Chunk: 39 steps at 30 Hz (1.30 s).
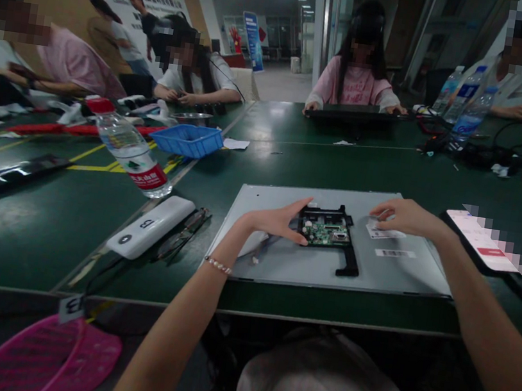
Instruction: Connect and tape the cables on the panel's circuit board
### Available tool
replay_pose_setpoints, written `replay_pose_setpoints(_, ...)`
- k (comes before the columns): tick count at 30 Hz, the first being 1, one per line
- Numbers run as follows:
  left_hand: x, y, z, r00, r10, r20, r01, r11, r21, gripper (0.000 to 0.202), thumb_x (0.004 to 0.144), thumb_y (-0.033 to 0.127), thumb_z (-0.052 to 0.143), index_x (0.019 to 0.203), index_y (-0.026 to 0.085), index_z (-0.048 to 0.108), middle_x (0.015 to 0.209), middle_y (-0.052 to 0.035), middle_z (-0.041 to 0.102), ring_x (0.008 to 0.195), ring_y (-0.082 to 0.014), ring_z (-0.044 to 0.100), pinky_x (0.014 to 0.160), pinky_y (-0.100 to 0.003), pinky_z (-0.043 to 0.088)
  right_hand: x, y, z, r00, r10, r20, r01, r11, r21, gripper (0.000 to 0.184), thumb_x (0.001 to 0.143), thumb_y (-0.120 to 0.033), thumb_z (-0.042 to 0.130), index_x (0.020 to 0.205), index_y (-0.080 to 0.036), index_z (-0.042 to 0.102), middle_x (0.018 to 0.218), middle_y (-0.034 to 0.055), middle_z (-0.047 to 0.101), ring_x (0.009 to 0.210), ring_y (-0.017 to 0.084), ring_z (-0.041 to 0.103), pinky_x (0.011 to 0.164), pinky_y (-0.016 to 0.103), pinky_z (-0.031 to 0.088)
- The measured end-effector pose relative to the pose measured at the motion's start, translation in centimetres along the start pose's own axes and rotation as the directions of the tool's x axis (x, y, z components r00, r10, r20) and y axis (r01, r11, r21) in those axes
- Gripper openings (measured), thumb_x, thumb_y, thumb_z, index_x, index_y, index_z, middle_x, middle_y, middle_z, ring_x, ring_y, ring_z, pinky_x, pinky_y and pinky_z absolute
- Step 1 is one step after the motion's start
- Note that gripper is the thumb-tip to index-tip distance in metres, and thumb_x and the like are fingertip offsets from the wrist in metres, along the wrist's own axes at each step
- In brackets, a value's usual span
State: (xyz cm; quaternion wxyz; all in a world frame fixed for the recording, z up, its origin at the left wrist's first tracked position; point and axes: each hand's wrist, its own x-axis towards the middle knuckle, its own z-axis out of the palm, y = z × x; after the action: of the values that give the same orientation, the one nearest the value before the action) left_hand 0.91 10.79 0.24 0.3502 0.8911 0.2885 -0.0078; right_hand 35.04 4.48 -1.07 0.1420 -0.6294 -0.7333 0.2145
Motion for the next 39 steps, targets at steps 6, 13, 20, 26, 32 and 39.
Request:
replay_pose_setpoints(6,-0.1,-0.1,0.0,1.000,0.008,-0.008,-0.008,1.000,0.005,0.116,0.067,0.062,0.068,0.151,0.017,0.001,0.158,-0.0112,0.005,0.145,-0.0299,0.011,0.119,-0.041,0.012,0.3,-1.1,0.5,1.000,0.024,0.001,-0.024,1.000,0.006,0.026,0.074,-0.019,0.065,0.099,-0.019,0.072,0.090,0.0047,0.074,0.079,0.019,0.069,0.070,0.028,0.053)
replay_pose_setpoints(13,1.0,0.7,0.2,0.959,0.098,-0.266,-0.060,0.987,0.146,0.067,0.092,0.054,0.042,0.146,0.018,0.028,0.154,-0.0055,0.027,0.141,-0.0219,0.026,0.117,-0.035,0.020,0.0,-1.6,0.3,0.998,0.064,0.016,-0.064,0.998,-0.007,0.012,0.076,-0.018,0.064,0.084,-0.019,0.073,0.085,0.0047,0.074,0.078,0.019,0.068,0.069,0.028,0.050)
replay_pose_setpoints(20,3.5,0.4,1.3,0.908,0.123,-0.401,0.030,0.934,0.356,0.034,0.092,0.027,0.048,0.122,0.018,0.061,0.125,-0.0048,0.063,0.115,-0.0205,0.058,0.103,-0.032,0.041,0.3,-1.5,0.5,0.999,0.021,0.025,-0.020,0.999,-0.034,0.013,0.077,-0.019,0.060,0.083,-0.017,0.071,0.086,0.0058,0.073,0.081,0.020,0.067,0.074,0.029,0.048)
replay_pose_setpoints(26,4.3,0.1,1.5,0.898,0.149,-0.413,0.067,0.883,0.465,0.029,0.089,0.015,0.048,0.108,0.021,0.070,0.107,-0.0023,0.071,0.100,-0.0189,0.066,0.091,-0.028,0.048,0.6,-0.9,0.6,0.999,0.005,0.053,-0.006,1.000,0.010,0.014,0.078,-0.021,0.059,0.085,-0.018,0.071,0.088,0.0064,0.072,0.082,0.021,0.066,0.072,0.030,0.049)
replay_pose_setpoints(32,4.6,0.0,1.8,0.852,0.236,-0.467,0.071,0.832,0.550,0.025,0.088,0.014,0.052,0.102,0.019,0.071,0.102,-0.0042,0.072,0.096,-0.0199,0.067,0.089,-0.030,0.049,0.6,-0.3,0.9,1.000,-0.012,0.028,0.011,0.999,0.030,0.014,0.078,-0.022,0.059,0.085,-0.018,0.070,0.090,0.0062,0.071,0.085,0.021,0.066,0.078,0.031,0.049)
replay_pose_setpoints(39,3.6,0.8,1.4,0.700,0.290,-0.652,0.054,0.890,0.453,0.024,0.088,0.011,0.052,0.101,0.018,0.070,0.103,-0.0057,0.071,0.095,-0.0194,0.065,0.086,-0.031,0.050,0.1,-1.0,0.7,1.000,0.004,-0.031,-0.002,0.999,0.053,0.015,0.079,-0.023,0.058,0.085,-0.019,0.071,0.089,0.0055,0.071,0.084,0.020,0.065,0.074,0.029,0.049)
